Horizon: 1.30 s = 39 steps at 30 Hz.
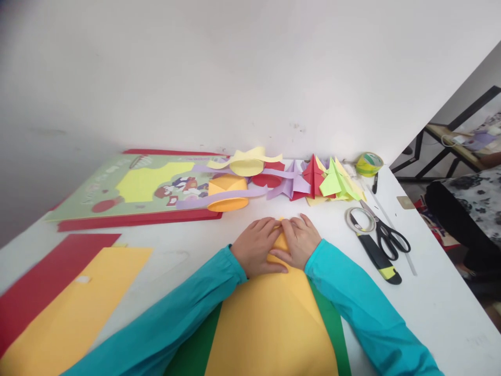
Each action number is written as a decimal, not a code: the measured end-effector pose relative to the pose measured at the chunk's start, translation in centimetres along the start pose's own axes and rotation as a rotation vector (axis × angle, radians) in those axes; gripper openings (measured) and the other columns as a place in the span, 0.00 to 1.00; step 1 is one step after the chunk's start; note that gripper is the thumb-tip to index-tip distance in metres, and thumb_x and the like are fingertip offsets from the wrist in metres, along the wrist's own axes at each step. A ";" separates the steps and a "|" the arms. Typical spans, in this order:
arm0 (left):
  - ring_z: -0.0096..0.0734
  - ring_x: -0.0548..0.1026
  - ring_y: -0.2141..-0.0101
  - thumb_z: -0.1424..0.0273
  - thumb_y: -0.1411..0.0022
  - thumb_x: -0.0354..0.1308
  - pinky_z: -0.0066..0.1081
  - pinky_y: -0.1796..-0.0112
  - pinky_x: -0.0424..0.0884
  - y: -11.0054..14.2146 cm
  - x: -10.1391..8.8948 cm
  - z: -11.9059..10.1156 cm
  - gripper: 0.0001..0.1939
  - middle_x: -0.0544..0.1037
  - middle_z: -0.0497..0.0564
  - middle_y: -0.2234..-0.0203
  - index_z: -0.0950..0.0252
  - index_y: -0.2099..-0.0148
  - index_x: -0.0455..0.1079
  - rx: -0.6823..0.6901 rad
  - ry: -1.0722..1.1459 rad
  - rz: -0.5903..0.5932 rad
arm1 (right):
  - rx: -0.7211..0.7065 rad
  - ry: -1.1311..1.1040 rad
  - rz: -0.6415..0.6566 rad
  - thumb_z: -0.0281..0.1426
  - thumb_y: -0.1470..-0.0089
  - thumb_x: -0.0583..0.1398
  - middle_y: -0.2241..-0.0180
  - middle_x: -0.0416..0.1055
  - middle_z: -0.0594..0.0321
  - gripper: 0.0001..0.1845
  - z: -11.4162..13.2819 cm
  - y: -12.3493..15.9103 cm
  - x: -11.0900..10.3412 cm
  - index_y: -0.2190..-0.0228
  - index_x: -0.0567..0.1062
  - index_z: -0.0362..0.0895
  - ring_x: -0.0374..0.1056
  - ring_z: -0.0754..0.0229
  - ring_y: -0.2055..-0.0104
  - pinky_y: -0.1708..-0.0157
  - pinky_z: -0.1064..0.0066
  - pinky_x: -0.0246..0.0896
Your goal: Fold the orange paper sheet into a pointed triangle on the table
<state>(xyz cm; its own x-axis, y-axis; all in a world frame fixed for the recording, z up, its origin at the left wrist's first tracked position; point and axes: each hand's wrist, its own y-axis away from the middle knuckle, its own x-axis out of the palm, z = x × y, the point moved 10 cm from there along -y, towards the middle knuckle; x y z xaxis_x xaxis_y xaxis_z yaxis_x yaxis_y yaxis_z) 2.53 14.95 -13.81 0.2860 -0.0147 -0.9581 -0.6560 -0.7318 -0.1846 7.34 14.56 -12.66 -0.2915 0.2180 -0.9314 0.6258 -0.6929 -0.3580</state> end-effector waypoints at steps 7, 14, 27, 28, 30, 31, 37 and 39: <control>0.55 0.62 0.45 0.36 0.55 0.53 0.47 0.46 0.59 0.3 0.4 0.1 0.50 0.64 0.67 0.43 0.72 0.43 0.63 -0.007 -0.059 0.008 | -0.030 0.004 -0.052 0.51 0.43 0.50 0.58 0.72 0.43 0.37 0.4 0.6 -0.6 0.50 0.65 0.30 0.63 0.47 0.52 0.44 0.50 0.51; 0.55 0.63 0.46 0.36 0.56 0.54 0.46 0.48 0.60 0.2 0.4 0.0 0.49 0.63 0.66 0.42 0.72 0.44 0.64 -0.003 -0.089 0.033 | -0.037 -0.005 -0.052 0.50 0.42 0.49 0.59 0.73 0.44 0.35 0.5 1.3 -1.2 0.50 0.65 0.31 0.64 0.48 0.54 0.44 0.50 0.51; 0.56 0.63 0.47 0.35 0.51 0.48 0.47 0.49 0.61 0.2 0.3 -0.1 0.48 0.64 0.68 0.43 0.75 0.47 0.66 0.020 -0.114 0.024 | -0.123 0.017 -0.116 0.50 0.41 0.46 0.64 0.74 0.47 0.35 1.6 3.4 -2.7 0.51 0.67 0.30 0.64 0.47 0.55 0.47 0.50 0.55; 0.56 0.63 0.47 0.35 0.51 0.48 0.47 0.49 0.61 0.2 0.3 -0.1 0.48 0.64 0.68 0.43 0.75 0.46 0.66 0.021 -0.116 0.027 | -0.119 0.009 -0.121 0.50 0.40 0.46 0.64 0.74 0.47 0.35 1.6 3.5 -2.8 0.51 0.67 0.30 0.64 0.47 0.55 0.47 0.50 0.55; 0.56 0.63 0.47 0.36 0.50 0.47 0.47 0.49 0.61 0.2 0.3 -0.2 0.48 0.63 0.68 0.43 0.75 0.46 0.65 0.022 -0.119 0.030 | -0.108 -0.007 -0.128 0.50 0.40 0.45 0.64 0.74 0.46 0.36 1.4 3.7 -2.7 0.50 0.67 0.30 0.64 0.48 0.54 0.46 0.50 0.55; 0.56 0.63 0.47 0.35 0.50 0.47 0.47 0.49 0.61 0.2 0.2 -0.2 0.48 0.63 0.68 0.43 0.75 0.46 0.65 0.022 -0.118 0.031 | -0.102 -0.012 -0.128 0.50 0.40 0.45 0.63 0.74 0.46 0.36 1.3 3.8 -2.7 0.50 0.67 0.30 0.64 0.48 0.54 0.46 0.50 0.54; 0.56 0.64 0.47 0.34 0.50 0.45 0.47 0.49 0.61 0.2 0.0 -0.2 0.49 0.64 0.67 0.44 0.75 0.46 0.65 0.018 -0.106 0.000 | -0.092 -0.030 -0.130 0.49 0.39 0.44 0.56 0.72 0.45 0.35 1.2 4.0 -2.3 0.47 0.65 0.32 0.62 0.47 0.48 0.45 0.50 0.53; 0.56 0.64 0.47 0.34 0.50 0.45 0.47 0.49 0.61 0.2 0.1 -0.2 0.49 0.65 0.67 0.44 0.75 0.46 0.66 0.017 -0.106 -0.013 | -0.096 -0.032 -0.129 0.48 0.39 0.44 0.57 0.73 0.45 0.34 1.2 4.0 -2.4 0.48 0.65 0.31 0.62 0.47 0.49 0.45 0.50 0.53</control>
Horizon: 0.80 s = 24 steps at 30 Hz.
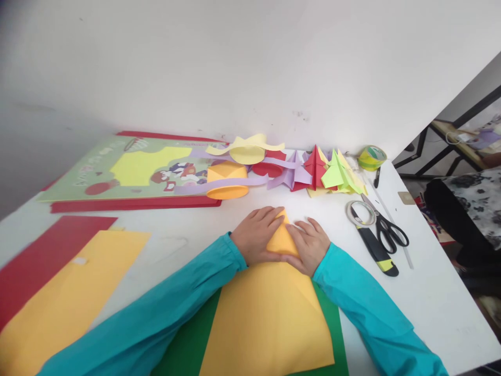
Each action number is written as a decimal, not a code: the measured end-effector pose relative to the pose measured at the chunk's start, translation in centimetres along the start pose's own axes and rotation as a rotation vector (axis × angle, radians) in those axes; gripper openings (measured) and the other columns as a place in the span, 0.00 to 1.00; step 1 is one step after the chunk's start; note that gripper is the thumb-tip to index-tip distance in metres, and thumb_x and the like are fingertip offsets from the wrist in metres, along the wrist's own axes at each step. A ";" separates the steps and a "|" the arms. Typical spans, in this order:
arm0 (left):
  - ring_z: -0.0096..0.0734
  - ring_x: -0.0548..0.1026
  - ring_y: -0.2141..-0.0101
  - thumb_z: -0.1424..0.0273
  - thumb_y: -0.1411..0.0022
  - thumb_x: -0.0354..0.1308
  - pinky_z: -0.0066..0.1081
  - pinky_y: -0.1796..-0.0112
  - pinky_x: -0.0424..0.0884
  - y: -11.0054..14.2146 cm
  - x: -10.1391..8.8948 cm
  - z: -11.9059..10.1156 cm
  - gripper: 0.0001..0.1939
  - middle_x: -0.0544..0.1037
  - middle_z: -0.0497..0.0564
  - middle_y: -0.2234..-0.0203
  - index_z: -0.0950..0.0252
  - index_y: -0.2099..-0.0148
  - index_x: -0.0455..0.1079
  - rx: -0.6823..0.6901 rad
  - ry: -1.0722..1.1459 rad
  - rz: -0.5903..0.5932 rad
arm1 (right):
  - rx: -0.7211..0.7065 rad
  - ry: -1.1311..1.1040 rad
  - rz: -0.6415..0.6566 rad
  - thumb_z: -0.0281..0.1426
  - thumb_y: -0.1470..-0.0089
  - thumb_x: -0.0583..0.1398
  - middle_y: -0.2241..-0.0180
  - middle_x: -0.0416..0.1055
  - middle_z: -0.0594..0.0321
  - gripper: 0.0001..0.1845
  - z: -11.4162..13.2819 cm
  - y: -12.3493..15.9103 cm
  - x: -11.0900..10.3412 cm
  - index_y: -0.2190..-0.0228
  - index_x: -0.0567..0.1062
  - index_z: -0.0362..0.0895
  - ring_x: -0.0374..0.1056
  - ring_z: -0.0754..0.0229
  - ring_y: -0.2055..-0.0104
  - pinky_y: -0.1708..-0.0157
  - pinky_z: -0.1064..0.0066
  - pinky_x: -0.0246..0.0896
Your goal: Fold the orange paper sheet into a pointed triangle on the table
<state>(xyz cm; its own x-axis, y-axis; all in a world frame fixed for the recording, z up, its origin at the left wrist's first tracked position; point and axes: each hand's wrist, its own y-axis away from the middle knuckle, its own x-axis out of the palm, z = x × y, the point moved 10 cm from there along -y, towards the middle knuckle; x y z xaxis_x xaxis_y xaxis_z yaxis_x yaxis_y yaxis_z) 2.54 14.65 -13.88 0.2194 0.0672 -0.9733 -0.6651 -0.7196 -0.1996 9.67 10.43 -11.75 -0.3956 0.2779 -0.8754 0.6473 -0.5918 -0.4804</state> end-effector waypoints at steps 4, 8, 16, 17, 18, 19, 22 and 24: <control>0.55 0.63 0.47 0.35 0.50 0.45 0.46 0.49 0.62 0.1 0.0 0.0 0.49 0.64 0.67 0.43 0.76 0.47 0.66 0.001 -0.003 -0.030 | -0.016 0.000 0.011 0.46 0.38 0.45 0.61 0.74 0.46 0.33 0.2 -0.3 -0.3 0.49 0.66 0.31 0.64 0.48 0.52 0.46 0.51 0.54; 0.55 0.64 0.48 0.35 0.50 0.47 0.46 0.50 0.62 0.1 0.1 0.0 0.48 0.64 0.65 0.42 0.75 0.47 0.66 0.008 -0.008 -0.010 | -0.042 0.025 0.023 0.46 0.39 0.46 0.63 0.74 0.48 0.31 0.5 -0.5 -0.6 0.48 0.65 0.32 0.65 0.49 0.54 0.47 0.52 0.55; 0.55 0.63 0.47 0.36 0.51 0.49 0.46 0.50 0.62 0.1 0.3 0.1 0.46 0.63 0.65 0.42 0.73 0.47 0.66 -0.002 0.007 0.032 | -0.062 0.040 0.022 0.44 0.38 0.47 0.63 0.74 0.47 0.30 0.9 -0.7 -0.9 0.52 0.68 0.30 0.65 0.49 0.55 0.47 0.52 0.55; 0.55 0.63 0.47 0.36 0.51 0.50 0.46 0.50 0.61 0.1 0.3 0.1 0.46 0.63 0.65 0.41 0.72 0.46 0.66 -0.003 0.007 0.035 | -0.063 0.039 0.024 0.44 0.39 0.47 0.63 0.74 0.47 0.30 0.9 -0.7 -0.8 0.52 0.68 0.30 0.65 0.49 0.55 0.47 0.52 0.55; 0.55 0.62 0.47 0.37 0.51 0.50 0.46 0.50 0.61 0.1 0.3 0.1 0.45 0.63 0.65 0.41 0.71 0.46 0.66 -0.003 0.008 0.040 | -0.063 0.038 0.025 0.44 0.39 0.47 0.63 0.74 0.46 0.30 1.0 -0.6 -0.9 0.52 0.68 0.29 0.65 0.49 0.55 0.47 0.52 0.55; 0.55 0.62 0.47 0.37 0.51 0.50 0.47 0.50 0.61 0.1 0.3 0.1 0.45 0.63 0.64 0.41 0.71 0.46 0.66 -0.004 0.008 0.046 | -0.063 0.036 0.028 0.44 0.39 0.47 0.63 0.74 0.46 0.30 1.0 -0.6 -0.8 0.52 0.68 0.29 0.65 0.49 0.55 0.47 0.52 0.55; 0.55 0.62 0.46 0.38 0.51 0.51 0.46 0.49 0.60 0.1 0.5 0.1 0.46 0.62 0.64 0.41 0.72 0.45 0.65 -0.011 0.001 0.068 | -0.062 0.031 0.039 0.43 0.39 0.48 0.62 0.74 0.47 0.29 1.0 -0.4 -0.8 0.51 0.67 0.30 0.64 0.49 0.55 0.47 0.52 0.55; 0.55 0.61 0.46 0.38 0.51 0.52 0.46 0.48 0.60 0.1 0.6 0.2 0.46 0.61 0.64 0.40 0.73 0.45 0.64 -0.013 -0.004 0.079 | -0.059 0.033 0.049 0.43 0.40 0.49 0.61 0.74 0.47 0.28 1.1 -0.2 -0.8 0.51 0.67 0.31 0.64 0.49 0.54 0.47 0.52 0.55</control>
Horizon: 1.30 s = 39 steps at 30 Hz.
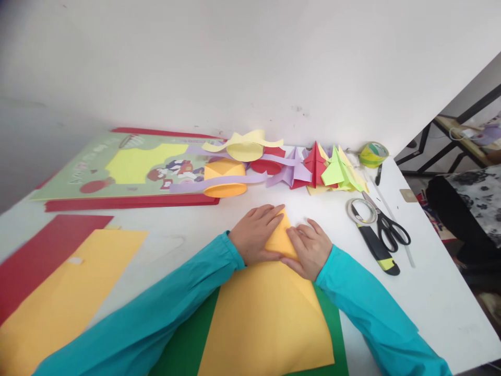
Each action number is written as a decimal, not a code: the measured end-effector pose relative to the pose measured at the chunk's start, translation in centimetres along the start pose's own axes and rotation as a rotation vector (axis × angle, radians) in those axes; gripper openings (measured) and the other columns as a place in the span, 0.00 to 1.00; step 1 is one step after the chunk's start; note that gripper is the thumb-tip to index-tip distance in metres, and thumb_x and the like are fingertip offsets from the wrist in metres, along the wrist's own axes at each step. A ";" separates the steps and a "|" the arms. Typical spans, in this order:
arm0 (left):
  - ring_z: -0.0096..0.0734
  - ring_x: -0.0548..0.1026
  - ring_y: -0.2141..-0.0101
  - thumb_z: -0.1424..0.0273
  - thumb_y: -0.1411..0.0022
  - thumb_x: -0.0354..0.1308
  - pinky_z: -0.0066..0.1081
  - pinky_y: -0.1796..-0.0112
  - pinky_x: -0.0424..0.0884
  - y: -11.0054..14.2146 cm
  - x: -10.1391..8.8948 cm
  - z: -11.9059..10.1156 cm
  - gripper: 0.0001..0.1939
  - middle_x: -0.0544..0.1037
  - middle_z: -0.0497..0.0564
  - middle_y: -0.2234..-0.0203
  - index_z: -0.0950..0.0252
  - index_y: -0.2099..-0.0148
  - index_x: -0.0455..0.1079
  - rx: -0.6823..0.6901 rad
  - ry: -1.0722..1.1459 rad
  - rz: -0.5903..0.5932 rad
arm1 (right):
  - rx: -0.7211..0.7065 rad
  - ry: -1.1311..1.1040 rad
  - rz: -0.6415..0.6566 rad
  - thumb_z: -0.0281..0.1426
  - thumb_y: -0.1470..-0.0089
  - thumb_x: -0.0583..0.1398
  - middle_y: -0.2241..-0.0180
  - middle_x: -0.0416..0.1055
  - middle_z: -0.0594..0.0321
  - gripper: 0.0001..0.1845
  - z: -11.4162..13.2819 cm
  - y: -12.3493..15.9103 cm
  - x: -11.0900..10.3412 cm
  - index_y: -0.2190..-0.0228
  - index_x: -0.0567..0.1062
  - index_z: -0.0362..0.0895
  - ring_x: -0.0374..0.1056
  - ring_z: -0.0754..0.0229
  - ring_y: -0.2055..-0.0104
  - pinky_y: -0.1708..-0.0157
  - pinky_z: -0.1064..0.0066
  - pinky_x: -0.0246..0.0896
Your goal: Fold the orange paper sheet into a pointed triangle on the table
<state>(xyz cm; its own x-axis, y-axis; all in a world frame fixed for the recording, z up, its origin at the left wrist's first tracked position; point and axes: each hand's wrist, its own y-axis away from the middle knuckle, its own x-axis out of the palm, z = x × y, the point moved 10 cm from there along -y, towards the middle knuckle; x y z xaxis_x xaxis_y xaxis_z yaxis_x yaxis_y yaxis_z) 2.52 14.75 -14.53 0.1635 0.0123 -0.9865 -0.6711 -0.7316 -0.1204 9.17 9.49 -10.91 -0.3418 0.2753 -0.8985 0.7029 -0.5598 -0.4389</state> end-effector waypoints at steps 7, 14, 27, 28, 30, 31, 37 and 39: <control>0.56 0.60 0.45 0.40 0.51 0.55 0.47 0.48 0.60 0.0 0.1 0.1 0.45 0.61 0.66 0.41 0.72 0.45 0.63 0.008 0.017 -0.007 | 0.011 0.003 0.010 0.43 0.40 0.50 0.59 0.74 0.46 0.29 0.1 0.3 0.0 0.50 0.66 0.31 0.64 0.48 0.54 0.47 0.51 0.54; 0.55 0.60 0.45 0.39 0.51 0.54 0.46 0.48 0.59 0.1 0.1 0.1 0.45 0.61 0.65 0.40 0.72 0.45 0.64 0.006 0.010 -0.015 | 0.012 -0.002 0.001 0.44 0.40 0.49 0.59 0.74 0.46 0.30 0.1 0.3 0.0 0.50 0.66 0.30 0.64 0.48 0.54 0.46 0.51 0.53; 0.55 0.61 0.45 0.37 0.52 0.52 0.46 0.48 0.59 0.2 0.0 0.1 0.47 0.61 0.65 0.40 0.73 0.45 0.64 0.015 0.006 -0.034 | 0.018 -0.010 0.026 0.41 0.41 0.51 0.58 0.74 0.47 0.27 0.2 0.9 0.2 0.50 0.66 0.33 0.63 0.48 0.53 0.46 0.50 0.54; 0.55 0.61 0.45 0.37 0.52 0.52 0.46 0.48 0.59 0.2 0.0 0.1 0.47 0.61 0.65 0.40 0.73 0.45 0.64 0.016 0.006 -0.032 | 0.017 -0.012 0.028 0.41 0.41 0.51 0.58 0.74 0.47 0.27 0.3 1.0 0.2 0.50 0.67 0.33 0.63 0.48 0.53 0.45 0.50 0.53; 0.55 0.61 0.45 0.36 0.53 0.51 0.46 0.48 0.59 0.2 0.1 0.1 0.48 0.61 0.66 0.40 0.73 0.45 0.63 0.015 0.004 -0.027 | 0.019 -0.015 0.028 0.40 0.42 0.51 0.58 0.74 0.47 0.26 0.4 1.4 0.0 0.50 0.67 0.32 0.63 0.48 0.53 0.45 0.50 0.53; 0.55 0.61 0.45 0.35 0.53 0.51 0.46 0.48 0.59 0.2 0.1 0.1 0.49 0.61 0.66 0.40 0.72 0.44 0.63 0.016 0.004 -0.027 | 0.019 -0.016 0.029 0.40 0.42 0.51 0.58 0.74 0.47 0.26 0.5 1.6 0.0 0.51 0.67 0.32 0.63 0.48 0.53 0.45 0.50 0.53; 0.55 0.61 0.45 0.35 0.53 0.52 0.46 0.48 0.58 0.1 0.1 0.1 0.48 0.61 0.65 0.40 0.71 0.44 0.63 0.013 0.008 -0.030 | 0.014 -0.024 0.043 0.40 0.42 0.52 0.57 0.73 0.47 0.27 0.9 2.3 -0.3 0.49 0.66 0.34 0.64 0.48 0.53 0.45 0.49 0.53; 0.55 0.61 0.45 0.36 0.53 0.52 0.46 0.48 0.59 0.1 0.1 0.1 0.48 0.61 0.64 0.40 0.70 0.43 0.63 0.012 0.008 -0.023 | 0.006 -0.020 0.034 0.42 0.42 0.52 0.56 0.73 0.47 0.28 1.0 2.5 -0.5 0.48 0.66 0.34 0.63 0.48 0.52 0.45 0.49 0.53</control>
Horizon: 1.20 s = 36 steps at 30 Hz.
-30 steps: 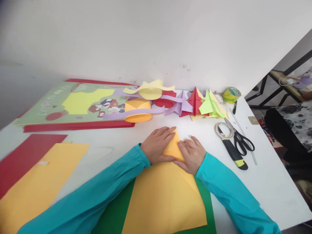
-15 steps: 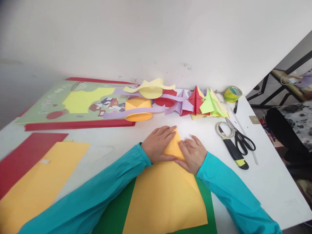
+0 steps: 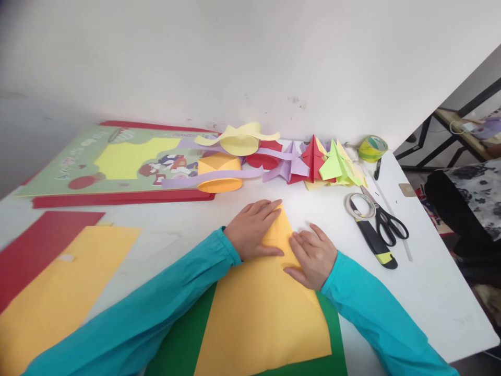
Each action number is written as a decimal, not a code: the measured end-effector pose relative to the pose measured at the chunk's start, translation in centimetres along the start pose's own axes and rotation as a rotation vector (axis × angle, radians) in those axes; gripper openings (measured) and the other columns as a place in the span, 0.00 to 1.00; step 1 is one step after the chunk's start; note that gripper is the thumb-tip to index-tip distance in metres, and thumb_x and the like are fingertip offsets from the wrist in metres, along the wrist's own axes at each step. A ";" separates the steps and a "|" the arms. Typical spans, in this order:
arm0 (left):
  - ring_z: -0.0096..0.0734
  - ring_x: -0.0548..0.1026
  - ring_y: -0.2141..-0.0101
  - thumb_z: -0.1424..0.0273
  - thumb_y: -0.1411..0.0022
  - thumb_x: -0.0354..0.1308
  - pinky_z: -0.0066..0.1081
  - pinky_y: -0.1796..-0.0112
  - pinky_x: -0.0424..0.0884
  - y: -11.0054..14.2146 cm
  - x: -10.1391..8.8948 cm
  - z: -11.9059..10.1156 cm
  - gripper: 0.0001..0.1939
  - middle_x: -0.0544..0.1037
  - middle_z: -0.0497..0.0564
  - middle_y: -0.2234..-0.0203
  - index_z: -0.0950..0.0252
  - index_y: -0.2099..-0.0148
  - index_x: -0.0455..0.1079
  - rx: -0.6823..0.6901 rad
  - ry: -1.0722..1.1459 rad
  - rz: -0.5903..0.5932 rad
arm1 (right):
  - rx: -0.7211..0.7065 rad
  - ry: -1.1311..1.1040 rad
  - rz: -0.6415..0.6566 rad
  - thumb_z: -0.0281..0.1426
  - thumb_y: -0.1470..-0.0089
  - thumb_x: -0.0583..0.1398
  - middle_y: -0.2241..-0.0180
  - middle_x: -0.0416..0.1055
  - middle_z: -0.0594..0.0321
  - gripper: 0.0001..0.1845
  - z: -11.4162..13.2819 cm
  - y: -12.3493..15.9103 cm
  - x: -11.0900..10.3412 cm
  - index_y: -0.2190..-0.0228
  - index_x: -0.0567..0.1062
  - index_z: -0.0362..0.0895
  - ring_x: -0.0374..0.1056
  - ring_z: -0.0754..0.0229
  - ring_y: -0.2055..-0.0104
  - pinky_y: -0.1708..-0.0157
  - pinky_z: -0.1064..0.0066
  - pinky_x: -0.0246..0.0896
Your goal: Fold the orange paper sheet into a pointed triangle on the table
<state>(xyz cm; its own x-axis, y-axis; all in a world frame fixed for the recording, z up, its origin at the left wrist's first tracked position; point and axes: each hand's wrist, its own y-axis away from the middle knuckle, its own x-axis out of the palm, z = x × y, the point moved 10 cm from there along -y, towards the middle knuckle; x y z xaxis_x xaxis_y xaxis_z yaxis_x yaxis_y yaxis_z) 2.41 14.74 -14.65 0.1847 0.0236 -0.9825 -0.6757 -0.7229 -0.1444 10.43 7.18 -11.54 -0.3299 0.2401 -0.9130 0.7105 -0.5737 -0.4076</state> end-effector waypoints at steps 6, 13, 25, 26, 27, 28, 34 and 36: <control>0.56 0.60 0.45 0.36 0.53 0.52 0.46 0.47 0.58 -0.1 0.1 0.0 0.49 0.60 0.65 0.40 0.73 0.44 0.63 -0.011 -0.004 0.025 | -0.067 0.067 0.039 0.39 0.40 0.51 0.56 0.73 0.44 0.25 1.1 0.6 -0.2 0.52 0.69 0.31 0.64 0.48 0.52 0.44 0.48 0.53; 0.56 0.60 0.45 0.36 0.53 0.52 0.46 0.48 0.58 0.0 0.2 0.1 0.48 0.60 0.64 0.40 0.70 0.43 0.62 -0.011 -0.002 0.020 | -0.108 0.129 0.088 0.37 0.41 0.54 0.56 0.73 0.43 0.22 1.8 1.3 0.0 0.53 0.71 0.32 0.65 0.49 0.51 0.44 0.48 0.55; 0.56 0.59 0.45 0.35 0.54 0.51 0.47 0.47 0.58 -0.1 0.3 0.2 0.51 0.60 0.65 0.40 0.73 0.43 0.62 -0.014 0.001 0.022 | -0.147 0.130 0.032 0.33 0.40 0.52 0.59 0.75 0.45 0.19 2.5 2.2 -1.2 0.58 0.74 0.32 0.66 0.50 0.52 0.46 0.51 0.59; 0.56 0.59 0.45 0.35 0.53 0.51 0.47 0.47 0.58 -0.1 0.3 0.2 0.51 0.60 0.65 0.40 0.74 0.43 0.62 -0.015 0.001 0.023 | -0.146 0.123 0.031 0.33 0.40 0.52 0.60 0.75 0.45 0.18 2.5 2.4 -1.3 0.58 0.74 0.32 0.66 0.50 0.52 0.46 0.52 0.60; 0.56 0.59 0.45 0.35 0.53 0.51 0.47 0.47 0.58 -0.1 0.3 0.2 0.51 0.60 0.65 0.40 0.74 0.43 0.62 -0.015 0.001 0.024 | -0.142 0.113 0.026 0.33 0.40 0.52 0.60 0.75 0.44 0.18 2.5 2.6 -1.3 0.59 0.74 0.31 0.66 0.50 0.52 0.46 0.52 0.60; 0.56 0.59 0.45 0.35 0.53 0.50 0.47 0.47 0.58 -0.1 0.3 0.2 0.51 0.60 0.65 0.40 0.74 0.43 0.62 -0.014 0.001 0.025 | -0.136 0.102 0.018 0.33 0.40 0.52 0.60 0.75 0.44 0.19 2.6 2.7 -1.4 0.59 0.74 0.31 0.66 0.50 0.52 0.46 0.51 0.60; 0.56 0.60 0.45 0.36 0.54 0.52 0.47 0.47 0.58 0.0 0.3 0.2 0.49 0.60 0.64 0.39 0.71 0.42 0.62 -0.019 -0.004 0.034 | -0.097 -0.016 -0.035 0.36 0.40 0.50 0.58 0.74 0.45 0.22 1.9 3.5 -1.5 0.55 0.72 0.30 0.66 0.49 0.53 0.46 0.50 0.58; 0.56 0.59 0.44 0.36 0.54 0.53 0.46 0.47 0.58 0.0 0.4 0.2 0.50 0.59 0.64 0.39 0.71 0.42 0.62 -0.024 -0.006 0.052 | -0.063 -0.076 -0.060 0.36 0.40 0.50 0.57 0.75 0.49 0.22 1.0 3.6 -1.7 0.53 0.71 0.33 0.66 0.50 0.53 0.46 0.50 0.57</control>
<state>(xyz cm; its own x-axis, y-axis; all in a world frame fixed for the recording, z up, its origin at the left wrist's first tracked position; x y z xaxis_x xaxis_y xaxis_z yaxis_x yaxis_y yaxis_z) 2.34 14.93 -15.06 0.1456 -0.0099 -0.9893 -0.6671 -0.7394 -0.0908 12.90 3.98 -11.46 -0.4175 0.2111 -0.8838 0.7251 -0.5088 -0.4641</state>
